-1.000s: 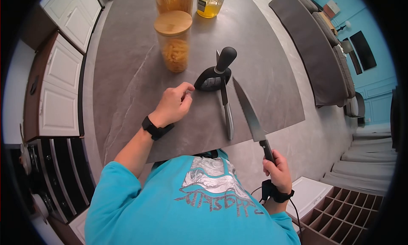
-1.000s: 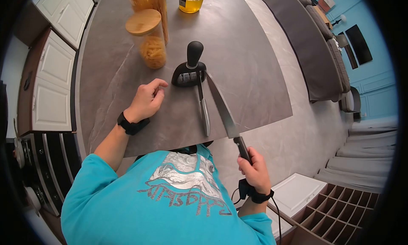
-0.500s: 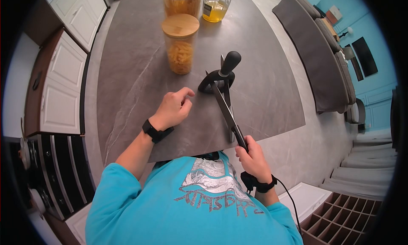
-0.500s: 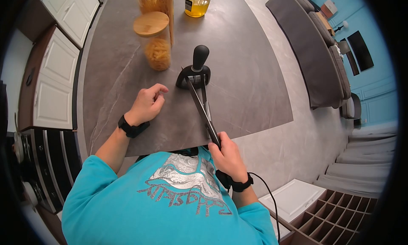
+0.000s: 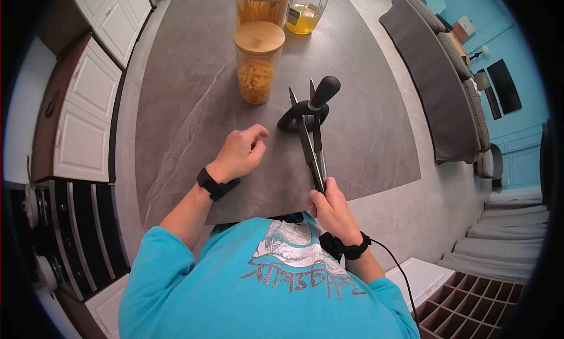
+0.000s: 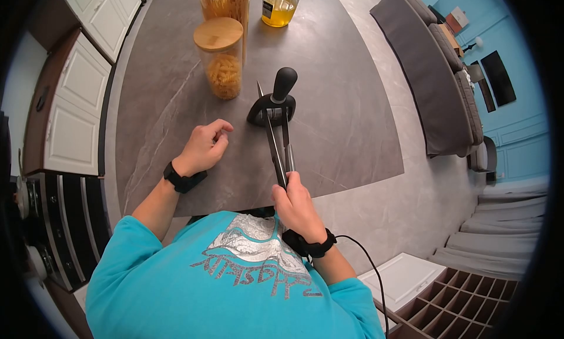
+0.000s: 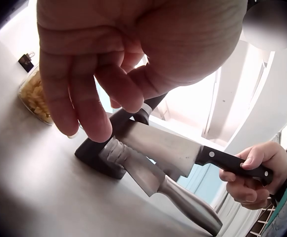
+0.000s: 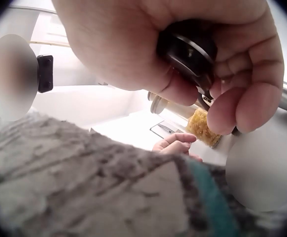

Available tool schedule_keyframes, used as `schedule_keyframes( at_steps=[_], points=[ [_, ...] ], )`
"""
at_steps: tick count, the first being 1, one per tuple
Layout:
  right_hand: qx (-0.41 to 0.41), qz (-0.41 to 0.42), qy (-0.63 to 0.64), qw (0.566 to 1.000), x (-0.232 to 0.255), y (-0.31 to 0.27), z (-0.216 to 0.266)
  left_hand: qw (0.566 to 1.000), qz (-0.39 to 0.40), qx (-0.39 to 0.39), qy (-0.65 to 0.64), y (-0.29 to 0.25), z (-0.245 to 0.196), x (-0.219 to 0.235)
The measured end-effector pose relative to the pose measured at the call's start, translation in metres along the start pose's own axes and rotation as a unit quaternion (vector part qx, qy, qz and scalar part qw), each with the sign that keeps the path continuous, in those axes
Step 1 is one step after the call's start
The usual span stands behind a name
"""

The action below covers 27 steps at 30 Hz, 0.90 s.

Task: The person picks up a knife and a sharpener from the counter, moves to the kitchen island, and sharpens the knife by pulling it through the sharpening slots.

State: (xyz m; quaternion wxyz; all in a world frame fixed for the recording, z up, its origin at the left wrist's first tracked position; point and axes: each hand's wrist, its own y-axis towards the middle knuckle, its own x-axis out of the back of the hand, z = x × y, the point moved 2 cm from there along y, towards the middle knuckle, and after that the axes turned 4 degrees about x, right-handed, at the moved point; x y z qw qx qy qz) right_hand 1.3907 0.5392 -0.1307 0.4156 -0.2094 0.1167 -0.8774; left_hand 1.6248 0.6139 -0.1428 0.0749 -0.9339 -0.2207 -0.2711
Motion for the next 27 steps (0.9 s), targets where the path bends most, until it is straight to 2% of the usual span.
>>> schedule_keyframes(
  at_steps=[3, 5, 8, 12, 21, 23, 24, 26, 27],
  points=[
    [-0.002, 0.002, 0.006, 1.0, -0.003, 0.006, -0.002, 1.0, 0.008, 0.003, -0.002, 0.0, 0.001, 0.0],
    [0.039, -0.001, -0.031, 0.999, -0.005, 0.013, -0.011, 1.0, 0.013, 0.0, -0.005, 0.001, 0.002, -0.002],
    [0.023, 0.012, -0.06, 0.998, -0.008, 0.02, -0.008, 1.0, 0.014, -0.019, 0.001, 0.0, 0.002, -0.004],
    [0.044, 0.006, -0.063, 0.997, -0.012, 0.027, -0.017, 1.0, 0.013, -0.015, 0.002, -0.001, 0.003, -0.004],
    [0.033, 0.001, -0.085, 0.996, -0.017, 0.034, -0.012, 1.0, 0.01, -0.013, 0.002, -0.002, 0.004, -0.004],
    [0.052, 0.009, -0.196, 0.979, -0.015, 0.033, -0.006, 1.0, 0.012, -0.01, 0.002, -0.001, 0.005, -0.004],
    [0.052, 0.01, -0.196, 0.979, -0.015, 0.032, -0.007, 1.0, 0.011, -0.015, 0.005, -0.001, 0.005, -0.005],
    [0.105, -0.027, -0.312, 0.944, -0.016, 0.028, -0.008, 1.0, 0.009, -0.02, 0.008, -0.001, 0.004, -0.005],
    [0.106, -0.026, -0.312, 0.944, -0.016, 0.028, -0.007, 1.0, 0.01, -0.008, 0.003, 0.0, 0.003, -0.005]
  ],
)
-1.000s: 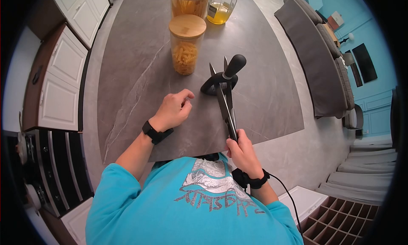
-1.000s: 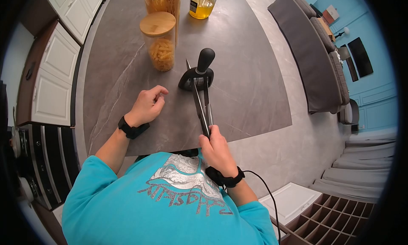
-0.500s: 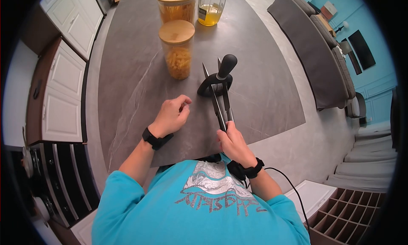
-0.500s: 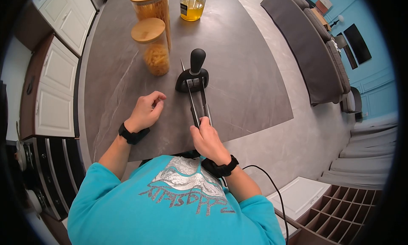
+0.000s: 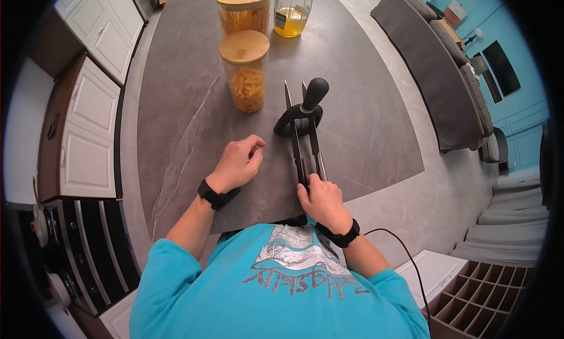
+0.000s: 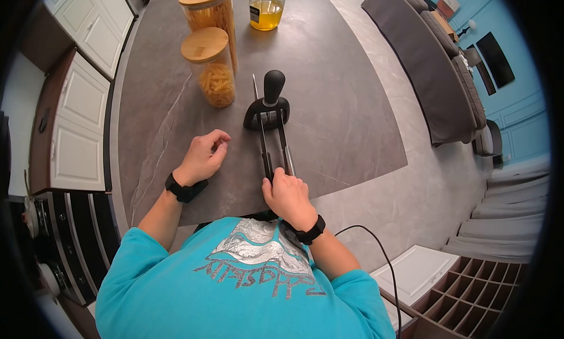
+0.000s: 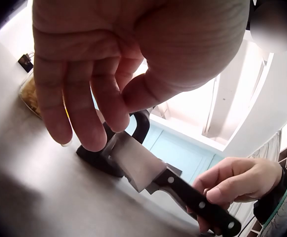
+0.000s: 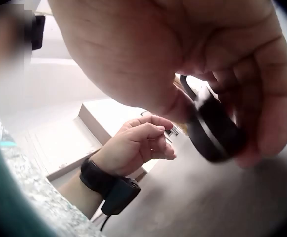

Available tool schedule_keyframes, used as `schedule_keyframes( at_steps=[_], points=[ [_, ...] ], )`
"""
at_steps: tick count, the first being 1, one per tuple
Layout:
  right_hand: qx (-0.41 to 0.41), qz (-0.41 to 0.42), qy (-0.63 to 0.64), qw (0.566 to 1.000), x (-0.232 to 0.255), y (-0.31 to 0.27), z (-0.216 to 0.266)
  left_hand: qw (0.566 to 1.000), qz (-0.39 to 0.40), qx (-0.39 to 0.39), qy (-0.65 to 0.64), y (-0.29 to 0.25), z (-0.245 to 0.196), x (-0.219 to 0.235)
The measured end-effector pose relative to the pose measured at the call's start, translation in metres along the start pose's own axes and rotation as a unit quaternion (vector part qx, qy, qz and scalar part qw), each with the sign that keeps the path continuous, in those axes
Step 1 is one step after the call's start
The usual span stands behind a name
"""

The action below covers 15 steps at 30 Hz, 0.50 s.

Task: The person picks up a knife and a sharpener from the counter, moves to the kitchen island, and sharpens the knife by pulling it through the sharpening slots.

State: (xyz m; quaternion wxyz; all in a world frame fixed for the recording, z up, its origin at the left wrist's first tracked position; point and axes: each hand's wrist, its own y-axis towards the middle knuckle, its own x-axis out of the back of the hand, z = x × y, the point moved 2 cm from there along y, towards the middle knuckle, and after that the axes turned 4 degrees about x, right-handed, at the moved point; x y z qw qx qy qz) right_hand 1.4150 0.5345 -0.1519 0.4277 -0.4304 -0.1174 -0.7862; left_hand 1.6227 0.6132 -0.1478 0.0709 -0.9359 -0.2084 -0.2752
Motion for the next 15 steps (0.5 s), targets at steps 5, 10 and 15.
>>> schedule_keyframes(
  at_steps=[5, 10, 15],
  points=[
    [0.006, -0.057, -0.033, 0.998, 0.012, -0.005, 0.0, 1.0, 0.003, 0.008, -0.001, 0.0, 0.001, 0.001],
    [-0.02, -0.154, 0.009, 0.988, 0.037, -0.01, -0.03, 1.0, 0.016, 0.001, 0.009, -0.001, 0.004, 0.002],
    [-0.051, -0.154, -0.001, 0.987, 0.04, -0.021, -0.052, 0.998, 0.013, 0.01, 0.053, 0.008, 0.001, -0.001]
  ],
)
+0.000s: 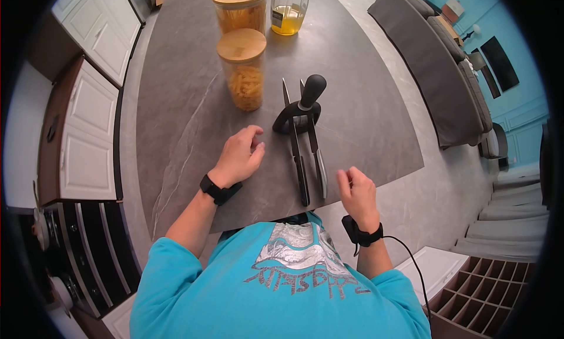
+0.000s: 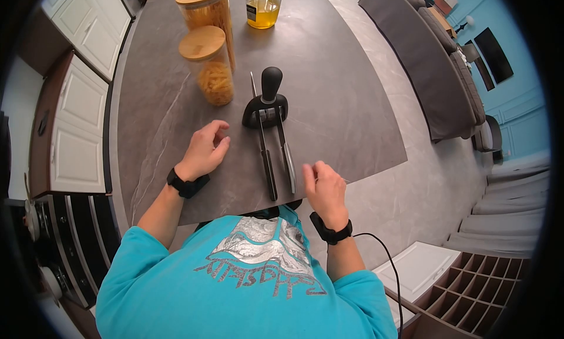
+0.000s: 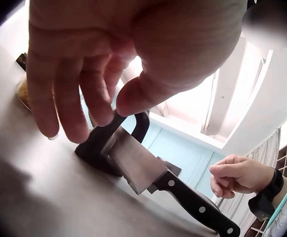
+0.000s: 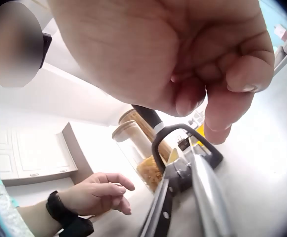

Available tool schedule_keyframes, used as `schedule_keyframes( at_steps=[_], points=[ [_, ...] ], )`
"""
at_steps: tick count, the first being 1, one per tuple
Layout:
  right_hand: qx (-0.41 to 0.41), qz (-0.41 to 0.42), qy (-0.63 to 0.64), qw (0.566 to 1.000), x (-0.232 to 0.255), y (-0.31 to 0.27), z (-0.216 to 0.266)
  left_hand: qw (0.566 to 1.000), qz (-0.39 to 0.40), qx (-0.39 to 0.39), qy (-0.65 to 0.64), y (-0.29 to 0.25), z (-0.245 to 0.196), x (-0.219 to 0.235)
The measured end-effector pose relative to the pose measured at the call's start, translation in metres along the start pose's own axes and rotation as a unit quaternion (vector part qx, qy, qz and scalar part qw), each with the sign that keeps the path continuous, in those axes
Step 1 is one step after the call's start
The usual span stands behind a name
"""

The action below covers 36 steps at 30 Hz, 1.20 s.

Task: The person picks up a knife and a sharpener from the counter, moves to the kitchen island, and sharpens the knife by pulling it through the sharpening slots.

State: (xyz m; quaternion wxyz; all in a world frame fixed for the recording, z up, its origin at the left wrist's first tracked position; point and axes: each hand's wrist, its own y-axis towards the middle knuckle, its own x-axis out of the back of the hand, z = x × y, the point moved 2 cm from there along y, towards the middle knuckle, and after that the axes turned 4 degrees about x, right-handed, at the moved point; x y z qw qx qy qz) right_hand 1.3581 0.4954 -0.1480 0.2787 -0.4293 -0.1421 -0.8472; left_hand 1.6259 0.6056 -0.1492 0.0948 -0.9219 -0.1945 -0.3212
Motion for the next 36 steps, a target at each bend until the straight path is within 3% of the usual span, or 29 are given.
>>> schedule_keyframes(
  at_steps=[4, 7, 17, 28, 36],
  points=[
    [0.092, 0.006, -0.003, 0.996, -0.007, -0.014, 0.026, 0.996, -0.053, -0.052, 0.049, 0.019, -0.001, -0.011],
    [0.191, 0.118, -0.058, 0.973, -0.022, -0.019, 0.031, 0.995, -0.047, -0.052, 0.07, 0.033, -0.005, -0.02],
    [0.206, 0.112, -0.075, 0.969, -0.028, -0.017, 0.019, 0.995, -0.016, -0.035, 0.089, 0.052, -0.016, -0.031],
    [0.217, 0.117, 0.002, 0.969, -0.027, -0.001, 0.016, 0.992, -0.062, -0.11, 0.018, 0.064, -0.003, -0.032],
    [0.232, 0.107, 0.008, 0.967, -0.029, 0.021, 0.013, 0.991, -0.071, -0.112, 0.028, 0.082, -0.004, -0.024]
  ],
)
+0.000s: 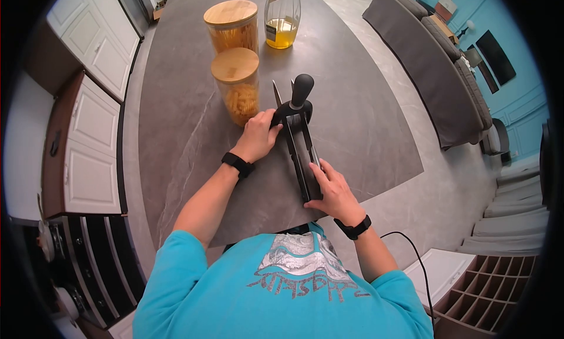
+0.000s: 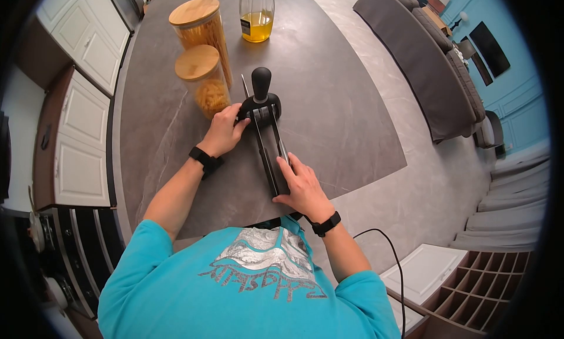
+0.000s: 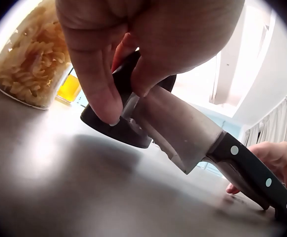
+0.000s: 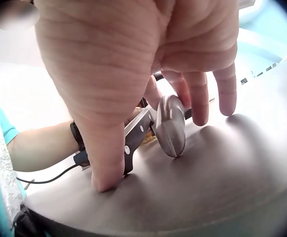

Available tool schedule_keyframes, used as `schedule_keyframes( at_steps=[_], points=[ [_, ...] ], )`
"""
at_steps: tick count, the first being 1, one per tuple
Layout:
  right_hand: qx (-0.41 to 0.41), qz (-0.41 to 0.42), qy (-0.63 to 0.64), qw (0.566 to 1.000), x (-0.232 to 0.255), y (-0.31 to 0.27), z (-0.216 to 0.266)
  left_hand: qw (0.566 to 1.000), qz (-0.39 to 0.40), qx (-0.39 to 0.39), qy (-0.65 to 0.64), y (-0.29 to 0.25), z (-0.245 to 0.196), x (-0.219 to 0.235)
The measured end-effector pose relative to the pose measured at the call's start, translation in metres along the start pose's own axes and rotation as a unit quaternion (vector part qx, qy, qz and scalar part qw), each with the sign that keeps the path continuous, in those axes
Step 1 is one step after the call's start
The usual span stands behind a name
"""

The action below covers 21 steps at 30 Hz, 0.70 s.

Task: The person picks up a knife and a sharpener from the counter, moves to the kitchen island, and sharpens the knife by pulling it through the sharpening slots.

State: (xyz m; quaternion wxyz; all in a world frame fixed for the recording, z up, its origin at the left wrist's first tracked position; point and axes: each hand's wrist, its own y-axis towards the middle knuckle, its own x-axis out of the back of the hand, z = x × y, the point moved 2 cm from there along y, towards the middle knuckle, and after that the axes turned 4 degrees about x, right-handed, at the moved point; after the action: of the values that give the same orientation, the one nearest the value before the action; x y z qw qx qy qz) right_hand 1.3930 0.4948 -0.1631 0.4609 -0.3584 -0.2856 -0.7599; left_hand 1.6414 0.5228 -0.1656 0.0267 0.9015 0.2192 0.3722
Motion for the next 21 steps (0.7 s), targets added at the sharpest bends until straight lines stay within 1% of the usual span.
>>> schedule_keyframes(
  at_steps=[5, 8, 10, 14, 16, 17, 19, 21],
  points=[
    [0.001, 0.003, 0.0, 1.0, -0.001, 0.002, -0.001, 1.0, 0.008, 0.012, 0.003, 0.001, 0.012, -0.007],
    [0.001, 0.005, 0.007, 1.0, -0.002, 0.001, -0.001, 1.0, 0.015, 0.024, -0.009, 0.001, 0.012, -0.007],
    [-0.023, 0.012, -0.009, 1.0, -0.003, -0.001, -0.002, 1.0, 0.012, 0.025, -0.011, 0.001, 0.012, -0.008],
    [-0.023, 0.007, -0.02, 1.0, -0.001, 0.0, 0.001, 0.999, 0.024, 0.03, -0.006, 0.0, 0.013, -0.008],
    [0.002, 0.005, -0.037, 0.999, -0.003, -0.001, -0.001, 1.0, 0.007, 0.024, 0.002, 0.0, 0.014, -0.009],
    [0.002, 0.004, -0.037, 0.999, -0.003, -0.001, 0.0, 1.0, 0.006, 0.023, 0.002, 0.0, 0.015, -0.009],
    [0.015, -0.009, -0.033, 0.999, -0.004, -0.002, 0.002, 0.999, 0.029, 0.036, -0.001, 0.0, 0.015, -0.008],
    [0.012, -0.012, -0.029, 0.999, -0.003, -0.003, 0.002, 0.999, 0.028, 0.034, 0.0, 0.0, 0.015, -0.009]
  ],
)
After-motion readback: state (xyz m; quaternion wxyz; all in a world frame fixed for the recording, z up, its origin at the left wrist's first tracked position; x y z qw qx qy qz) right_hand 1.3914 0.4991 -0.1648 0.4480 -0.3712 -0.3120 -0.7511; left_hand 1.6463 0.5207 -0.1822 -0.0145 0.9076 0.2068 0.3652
